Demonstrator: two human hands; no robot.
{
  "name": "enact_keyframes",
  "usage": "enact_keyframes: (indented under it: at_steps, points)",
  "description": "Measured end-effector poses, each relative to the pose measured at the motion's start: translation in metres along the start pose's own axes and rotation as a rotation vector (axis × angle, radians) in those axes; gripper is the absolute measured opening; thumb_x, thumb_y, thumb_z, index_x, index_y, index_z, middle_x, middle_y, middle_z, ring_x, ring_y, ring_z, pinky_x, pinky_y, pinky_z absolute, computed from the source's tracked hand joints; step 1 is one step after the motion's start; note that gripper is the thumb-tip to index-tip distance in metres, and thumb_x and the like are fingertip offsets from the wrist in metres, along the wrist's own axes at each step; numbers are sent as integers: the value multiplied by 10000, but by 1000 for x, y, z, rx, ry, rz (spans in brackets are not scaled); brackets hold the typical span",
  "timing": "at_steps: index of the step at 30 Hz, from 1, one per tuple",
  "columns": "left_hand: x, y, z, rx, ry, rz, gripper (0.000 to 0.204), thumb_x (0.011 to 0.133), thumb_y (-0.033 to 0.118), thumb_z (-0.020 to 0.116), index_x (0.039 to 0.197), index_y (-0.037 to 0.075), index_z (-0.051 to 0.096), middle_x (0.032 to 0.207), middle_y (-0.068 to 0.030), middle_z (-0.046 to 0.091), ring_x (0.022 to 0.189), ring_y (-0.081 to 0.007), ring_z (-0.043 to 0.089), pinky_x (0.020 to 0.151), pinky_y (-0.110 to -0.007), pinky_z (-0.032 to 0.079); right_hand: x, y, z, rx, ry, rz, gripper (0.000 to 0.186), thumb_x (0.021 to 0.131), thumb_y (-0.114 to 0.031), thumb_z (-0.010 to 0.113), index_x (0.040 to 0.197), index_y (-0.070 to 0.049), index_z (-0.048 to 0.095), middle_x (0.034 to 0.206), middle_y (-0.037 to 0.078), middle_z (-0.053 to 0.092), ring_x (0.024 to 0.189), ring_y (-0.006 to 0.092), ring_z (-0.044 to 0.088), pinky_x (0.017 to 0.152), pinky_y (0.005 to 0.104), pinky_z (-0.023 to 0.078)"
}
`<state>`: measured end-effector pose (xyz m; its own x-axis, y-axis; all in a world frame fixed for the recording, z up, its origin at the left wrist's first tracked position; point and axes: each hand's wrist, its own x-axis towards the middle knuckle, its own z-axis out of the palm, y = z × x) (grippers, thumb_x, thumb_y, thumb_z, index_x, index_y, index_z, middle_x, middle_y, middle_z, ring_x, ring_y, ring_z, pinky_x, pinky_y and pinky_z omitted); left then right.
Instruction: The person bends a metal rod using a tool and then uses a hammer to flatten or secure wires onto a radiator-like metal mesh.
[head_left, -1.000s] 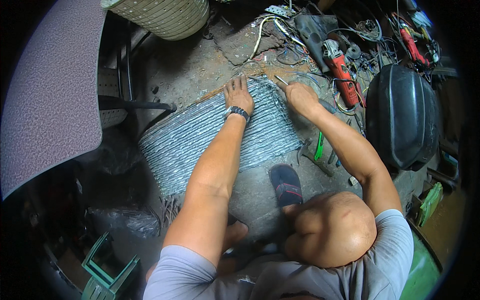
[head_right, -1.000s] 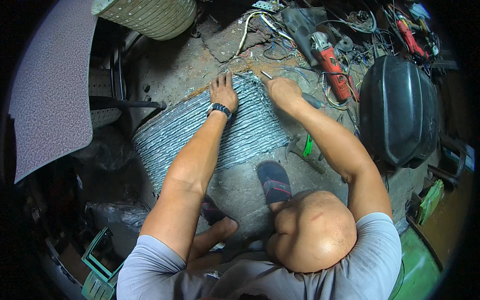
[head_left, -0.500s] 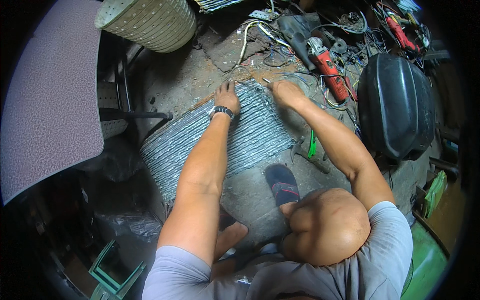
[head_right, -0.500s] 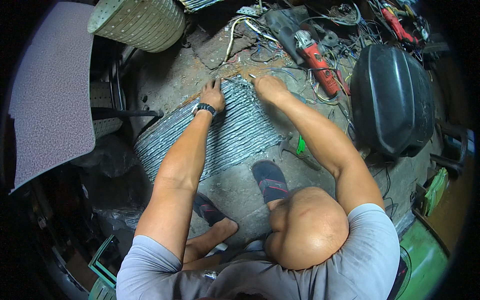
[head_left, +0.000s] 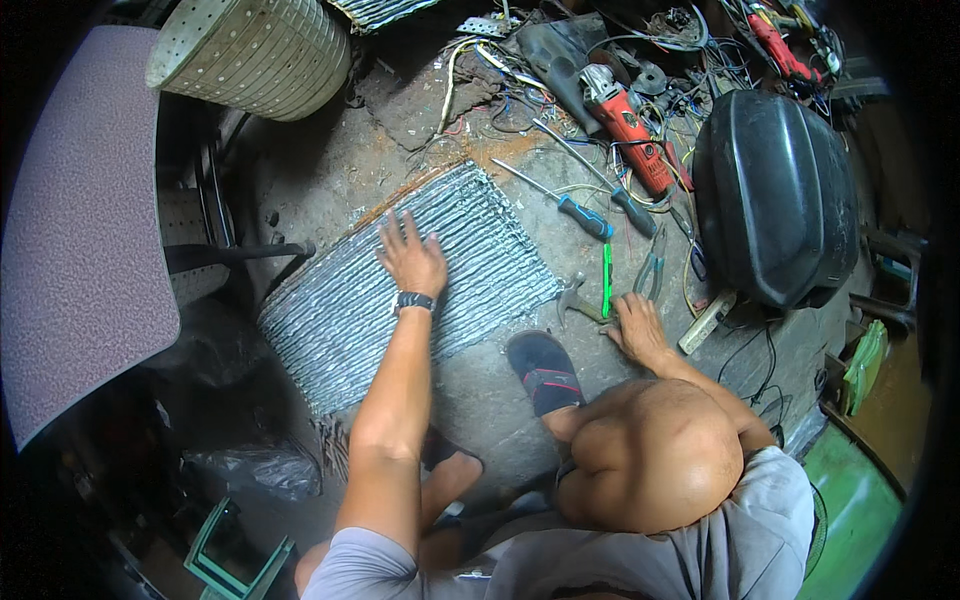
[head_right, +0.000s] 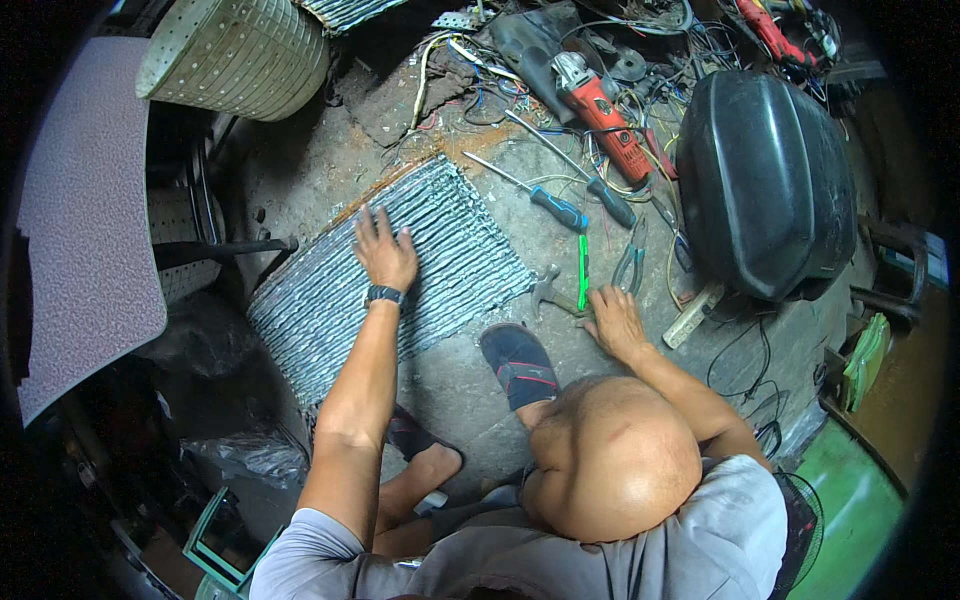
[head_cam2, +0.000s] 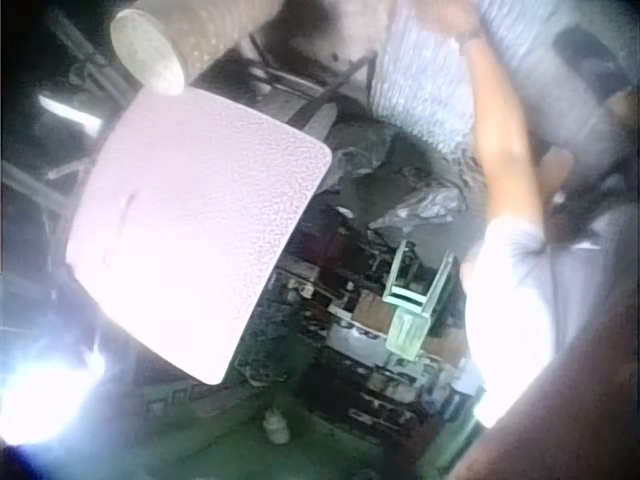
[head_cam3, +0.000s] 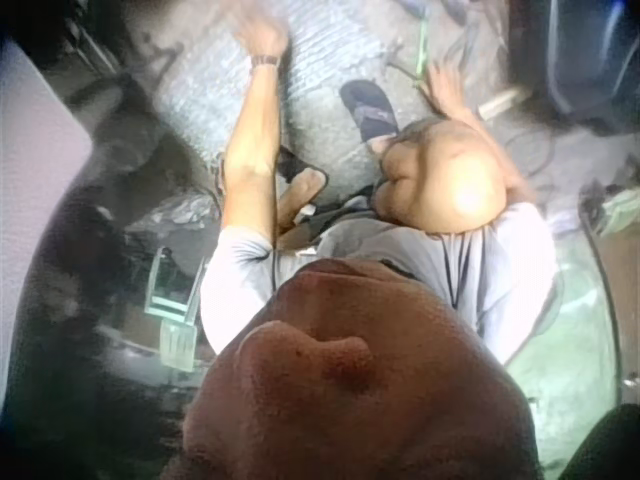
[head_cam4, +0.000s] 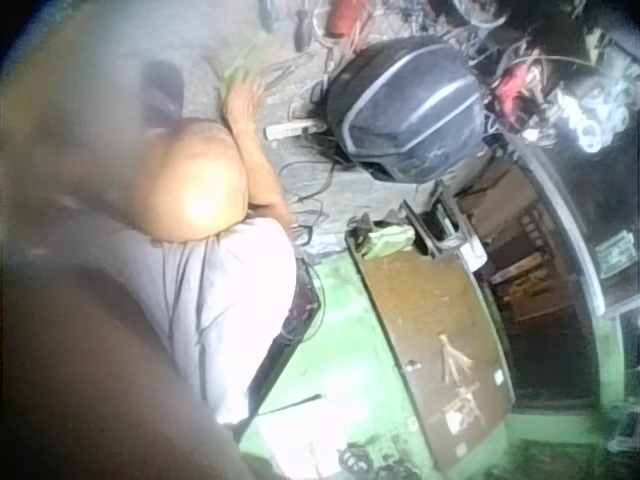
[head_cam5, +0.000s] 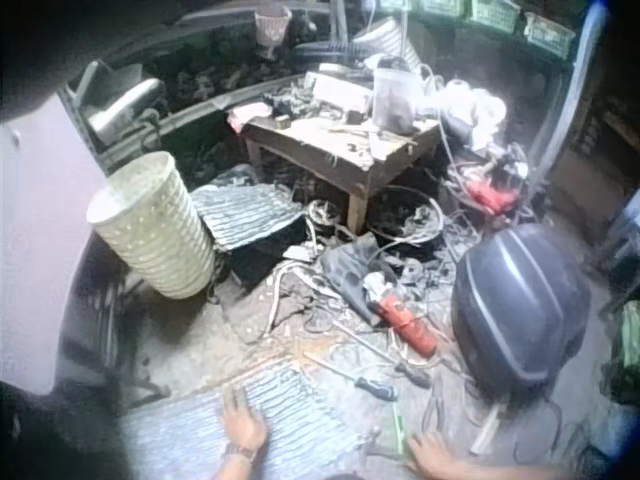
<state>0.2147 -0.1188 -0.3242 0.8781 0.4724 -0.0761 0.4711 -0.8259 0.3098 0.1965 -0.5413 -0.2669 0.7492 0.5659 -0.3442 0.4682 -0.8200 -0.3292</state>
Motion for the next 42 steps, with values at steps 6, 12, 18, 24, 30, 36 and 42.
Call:
enact_keyframes:
  at_steps: [6, 12, 18, 24, 30, 36, 42]
  points:
    - [0, -60, -17, 60, -93, -218, 824, 984, 534, 601, 1643, 150, 289, 1725, -200, 147, 1577, -458, 124, 1211, -716, 128, 16, -6, -2, -150, -84, -38, 526, 836, -191, 779, 1267, -21, 530, 1118, 182, 614, 1092, 382, 595, 917, 503, 461]
    - [20, -42, -32, 61, -252, -269, 961, 926, 567, 689, 1662, 178, 208, 1728, -188, 123, 1567, -458, 149, 1187, -729, 202, 6, 15, 15, -44, 0, -79, 572, 825, -163, 766, 1308, -9, 499, 1137, 199, 613, 1097, 396, 608, 932, 516, 479]
    - [20, -42, -39, 88, -264, -294, 992, 889, 578, 732, 1663, 235, 216, 1723, -180, 123, 1552, -445, 184, 1183, -724, 224, 10, -33, -53, 106, -98, -18, 632, 851, -188, 768, 1356, 24, 453, 1165, 281, 622, 1044, 462, 646, 913, 513, 531]
    - [27, -36, -40, 72, -313, -328, 980, 893, 556, 740, 1663, 260, 212, 1715, -177, 136, 1548, -444, 176, 1191, -719, 215, 19, -44, -129, 453, -474, 515, 540, 969, -356, 705, 1337, -15, 504, 827, 274, 700, 793, 443, 719, 758, 494, 550]
    - [29, -38, -41, 73, -340, -371, 984, 901, 536, 739, 1668, 273, 182, 1729, -166, 100, 1568, -457, 127, 1204, -727, 178, 96, -74, -165, 291, -409, -232, 351, 1018, -329, 634, 1205, -36, 591, 912, 193, 714, 825, 431, 694, 746, 530, 519]
    - [27, -43, -42, 83, -370, -381, 985, 919, 543, 715, 1677, 277, 144, 1743, -166, 50, 1584, -456, 71, 1211, -731, 140, 260, -155, -71, 125, 76, -507, 290, 1064, -375, 517, 1190, -129, 604, 974, 196, 715, 801, 484, 680, 686, 579, 546]
    - [29, -32, -41, 69, -399, -375, 995, 922, 562, 698, 1680, 284, 117, 1747, -162, 24, 1591, -444, 40, 1218, -730, 110, 340, -163, -54, 341, 144, -276, 277, 1063, -339, 517, 1126, -86, 608, 827, 274, 694, 789, 504, 683, 680, 596, 535]
